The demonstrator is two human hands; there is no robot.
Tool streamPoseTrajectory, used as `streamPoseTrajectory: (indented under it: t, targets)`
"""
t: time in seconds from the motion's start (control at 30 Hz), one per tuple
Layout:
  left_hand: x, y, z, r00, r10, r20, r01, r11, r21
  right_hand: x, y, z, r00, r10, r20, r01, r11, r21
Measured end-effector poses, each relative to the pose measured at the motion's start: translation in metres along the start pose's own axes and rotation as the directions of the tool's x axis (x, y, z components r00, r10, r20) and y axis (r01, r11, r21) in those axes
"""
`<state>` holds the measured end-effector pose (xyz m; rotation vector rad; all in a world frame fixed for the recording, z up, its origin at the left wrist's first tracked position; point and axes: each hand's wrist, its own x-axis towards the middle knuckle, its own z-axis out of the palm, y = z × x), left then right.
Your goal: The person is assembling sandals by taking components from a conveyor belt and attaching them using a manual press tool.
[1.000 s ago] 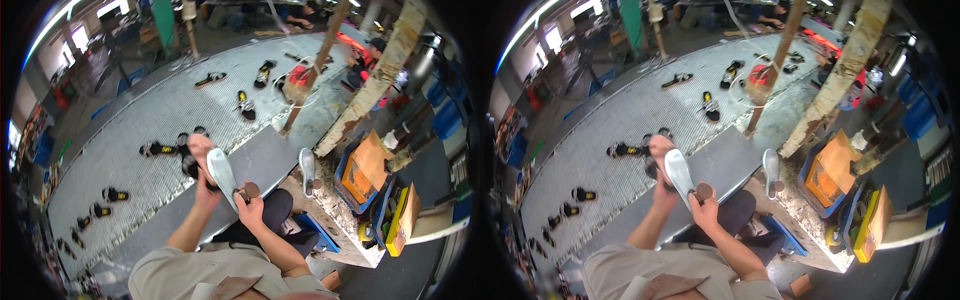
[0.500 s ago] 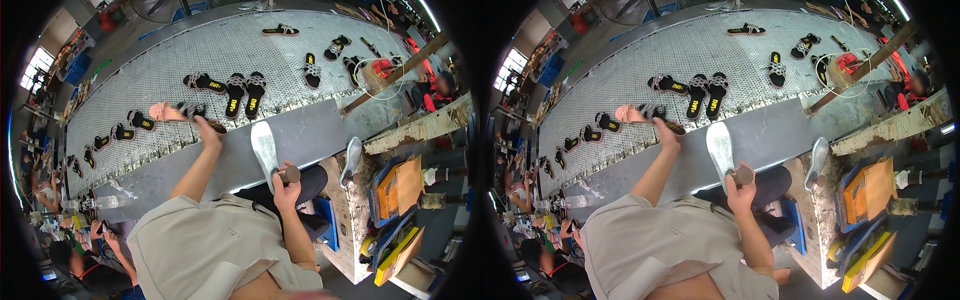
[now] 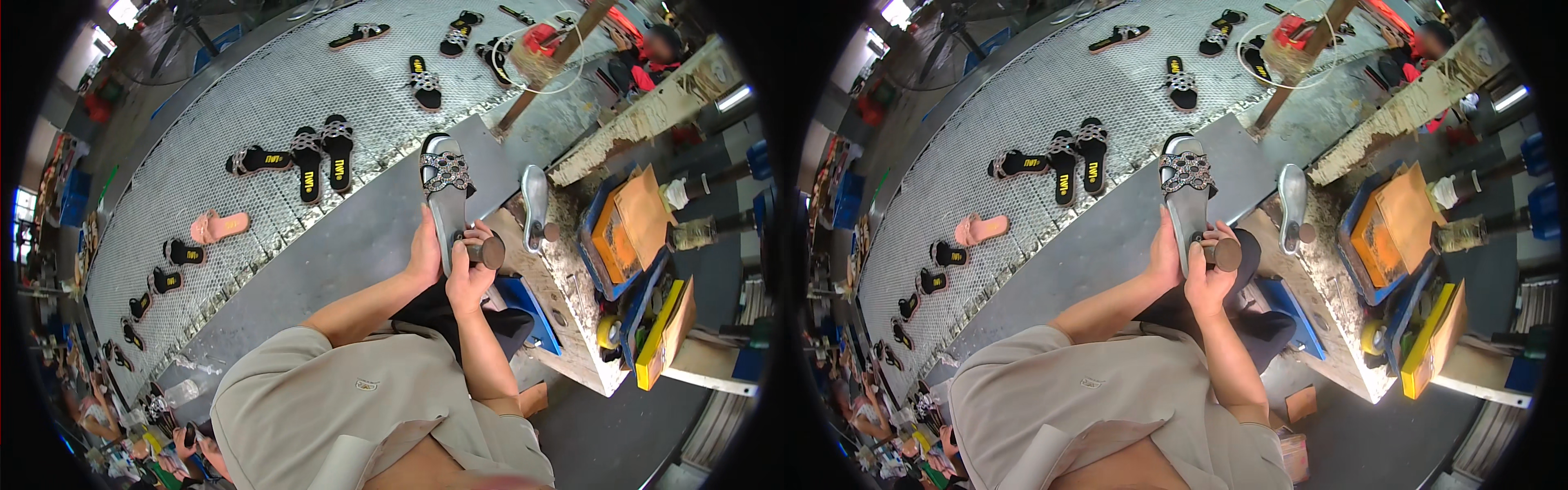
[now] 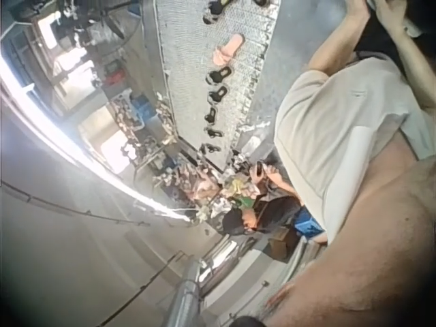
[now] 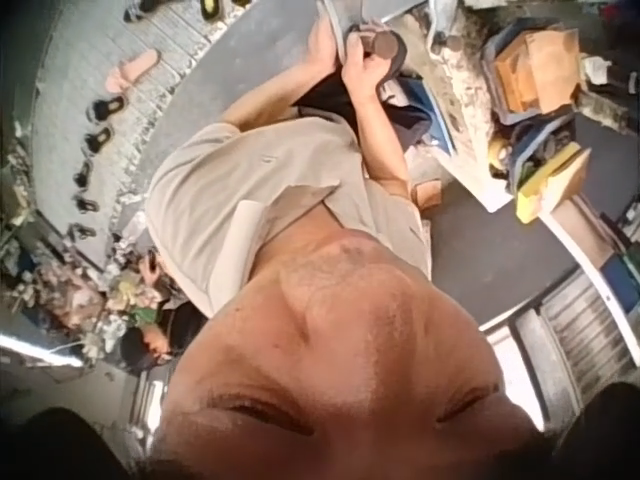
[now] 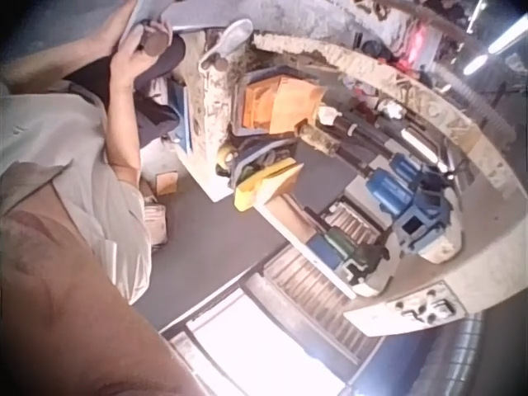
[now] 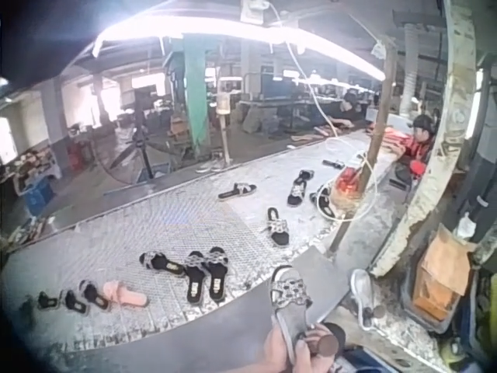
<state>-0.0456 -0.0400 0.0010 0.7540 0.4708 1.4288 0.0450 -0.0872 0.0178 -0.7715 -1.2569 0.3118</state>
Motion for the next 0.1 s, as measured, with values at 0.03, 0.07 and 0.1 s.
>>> streamPoseTrajectory:
  t: [0.03,0.07,0.1]
  targets:
    - [0.0001,-0.0025,0.0005,1.000,-0.004,0.004,0.004,1.000,0.000,-0.0004,0.0033,-0.0015,1.000,-0.003,-0.025,0.003,1.000,-0.008]
    - [-0.0018,-0.0052,0.0009,1.000,0.006,0.008,-0.007,0.999,0.039,-0.0025,0.0060,-0.0053,1.000,-0.010,-0.010,0.010,0.999,-0.040]
    - [-0.0059,-0.0041,0.0052,1.000,0.016,0.012,-0.017,0.997,0.077,-0.0057,0.0083,-0.0056,0.999,0.019,-0.030,-0.019,1.000,-0.010]
